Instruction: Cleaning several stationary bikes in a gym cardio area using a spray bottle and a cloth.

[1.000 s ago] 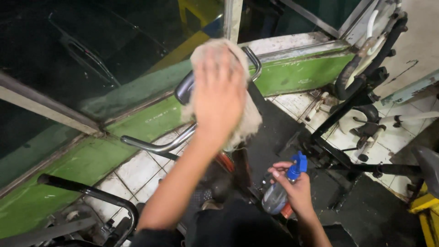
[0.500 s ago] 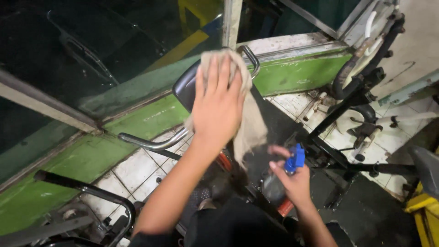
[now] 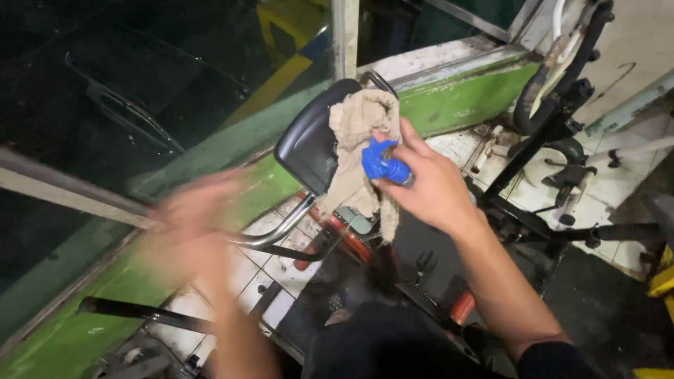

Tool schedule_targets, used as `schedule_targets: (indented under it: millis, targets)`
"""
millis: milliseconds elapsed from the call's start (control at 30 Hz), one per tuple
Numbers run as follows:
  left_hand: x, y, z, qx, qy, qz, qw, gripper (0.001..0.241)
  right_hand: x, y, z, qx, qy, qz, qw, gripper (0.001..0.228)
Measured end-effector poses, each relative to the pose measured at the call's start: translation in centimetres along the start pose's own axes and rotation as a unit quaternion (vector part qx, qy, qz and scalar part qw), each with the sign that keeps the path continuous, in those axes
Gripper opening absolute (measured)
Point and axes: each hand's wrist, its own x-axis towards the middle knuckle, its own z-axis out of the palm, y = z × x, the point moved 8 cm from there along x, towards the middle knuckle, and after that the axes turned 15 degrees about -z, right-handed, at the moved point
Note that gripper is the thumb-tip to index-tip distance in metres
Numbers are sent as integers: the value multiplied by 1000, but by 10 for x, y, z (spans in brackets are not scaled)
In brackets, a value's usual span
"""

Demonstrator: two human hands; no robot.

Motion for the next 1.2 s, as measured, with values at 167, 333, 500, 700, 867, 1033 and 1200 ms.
schedule_targets:
  millis: [167,333,500,700,867,1033,1200]
  targets:
    - [0,-142,-114,8,-12,14,1000,39,1,1,-1,-18,8,-13,1000,46]
    - [-3,-186,-183,17,-32,34,999,36,16,-9,-6,-25,-17,8,1000,44]
    - [-34,-164,-210,28,-36,43,998,34,31,-10,4,-112,-151,78,979,60]
    - [-71,-75,-175,32,-26,58,997,34,52,-50,4,-174,-146,45,973,86]
    - [-83,16,-106,19,-36,75,996,36,11,-83,10,-131,-178,-28,975,83]
    - [-80,79,-42,20,-37,86,995,38,-3,-90,9,-67,-109,-93,987,74]
    - [-47,107,32,4,-39,95,995,42,17,-91,4,-66,-74,-92,991,79]
